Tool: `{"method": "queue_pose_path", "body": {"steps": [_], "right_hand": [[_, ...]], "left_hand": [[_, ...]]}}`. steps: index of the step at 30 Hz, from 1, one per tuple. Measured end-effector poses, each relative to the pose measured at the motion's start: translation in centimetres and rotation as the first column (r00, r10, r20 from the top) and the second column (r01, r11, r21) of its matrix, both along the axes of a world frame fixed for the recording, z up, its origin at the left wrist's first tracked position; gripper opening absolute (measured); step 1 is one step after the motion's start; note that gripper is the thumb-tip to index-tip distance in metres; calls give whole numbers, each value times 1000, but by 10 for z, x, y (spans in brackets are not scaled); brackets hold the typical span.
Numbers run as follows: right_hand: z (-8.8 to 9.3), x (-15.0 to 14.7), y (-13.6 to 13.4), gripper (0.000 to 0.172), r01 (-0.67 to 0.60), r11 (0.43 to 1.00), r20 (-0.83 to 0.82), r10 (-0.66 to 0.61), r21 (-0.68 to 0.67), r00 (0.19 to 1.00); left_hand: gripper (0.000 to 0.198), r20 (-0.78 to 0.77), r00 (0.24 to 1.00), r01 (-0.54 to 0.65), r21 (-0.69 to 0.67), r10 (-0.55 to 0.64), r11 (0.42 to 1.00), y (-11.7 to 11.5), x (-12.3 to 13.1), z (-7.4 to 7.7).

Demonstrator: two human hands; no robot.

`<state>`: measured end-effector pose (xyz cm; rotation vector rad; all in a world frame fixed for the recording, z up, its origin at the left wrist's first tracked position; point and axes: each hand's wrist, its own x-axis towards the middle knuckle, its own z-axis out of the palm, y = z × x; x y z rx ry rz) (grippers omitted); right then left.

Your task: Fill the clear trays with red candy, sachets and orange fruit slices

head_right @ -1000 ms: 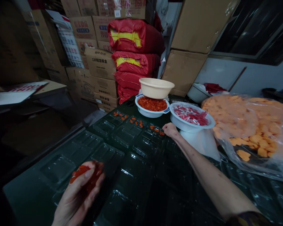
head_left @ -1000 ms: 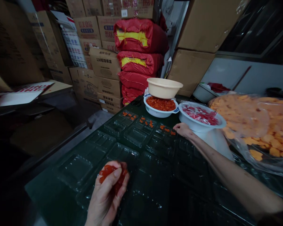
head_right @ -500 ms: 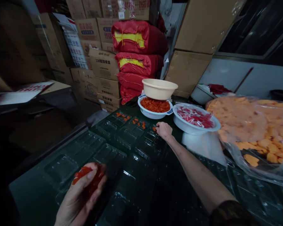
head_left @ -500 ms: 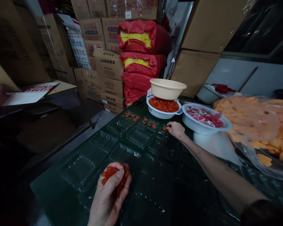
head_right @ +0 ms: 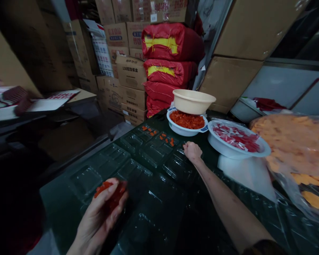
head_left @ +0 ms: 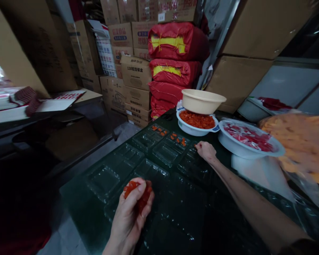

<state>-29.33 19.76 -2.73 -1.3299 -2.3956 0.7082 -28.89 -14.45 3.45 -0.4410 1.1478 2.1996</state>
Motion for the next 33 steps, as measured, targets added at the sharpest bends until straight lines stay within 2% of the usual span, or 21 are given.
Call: {"method": "queue_pose_path", "body": {"steps": [3,5,6,7,8,10,11,12,13,14,15,19,21,24,26,29,33], "right_hand": [[13,-1,-16,13,-48,976,-138,19,-211,990],[26,0,-36,24,-136,921,-215,59,-364,975],[33,0,-49,27,-200,873,-258,89,-446,962],[40,1,-64,29,-271,795,-314,107,-542,943],[46,1,-81,30,-341,686,-374,107,-643,921],[56,-3,-117,28,-440,410,-465,42,-799,884],[58,-7,-136,26,-468,288,-489,0,-836,873],[59,-12,-155,24,-488,210,-504,-28,-847,863],[59,-20,-174,22,-508,189,-523,-36,-840,852],[58,-30,-192,21,-538,195,-554,-36,-820,831],[55,-41,-209,19,-572,233,-594,-34,-786,803],[38,-99,-258,18,-615,505,-716,-8,-605,698],[28,-127,-270,20,-592,594,-733,5,-545,680],[13,-158,-276,20,-575,658,-732,53,-486,679],[4,-169,-276,18,-576,681,-720,102,-452,686],[-6,-173,-273,17,-607,690,-709,193,-394,679],[-10,-173,-267,17,-649,705,-699,309,-287,645]], "left_hand": [[25,-15,998,-54,10,54,999,-14,-8,-4],[25,-35,997,-75,25,75,997,-29,-13,-7],[24,-41,996,-81,38,83,996,-38,-15,-8],[24,-47,995,-90,50,93,995,-47,-17,-9],[25,-48,993,-103,56,106,993,-56,-18,-10],[26,-42,987,-153,48,155,987,-75,-20,-10],[26,-49,982,-180,45,182,983,-84,-20,-10],[26,-64,977,-203,48,206,978,-92,-20,-10],[26,-84,971,-220,56,224,974,-99,-20,-10],[25,-106,966,-231,68,237,971,-106,-20,-10],[25,-125,962,-236,80,245,968,-111,-20,-10],[24,-129,955,-254,104,267,961,-129,-19,-15],[25,-114,951,-274,111,287,955,-136,-19,-17],[27,-80,951,-288,115,298,951,-143,-19,-20],[28,-49,953,-291,115,298,950,-147,-20,-23],[28,-36,949,-307,117,313,944,-151,-24,-30],[23,-67,955,-277,144,289,950,-147,-30,-38]]}}
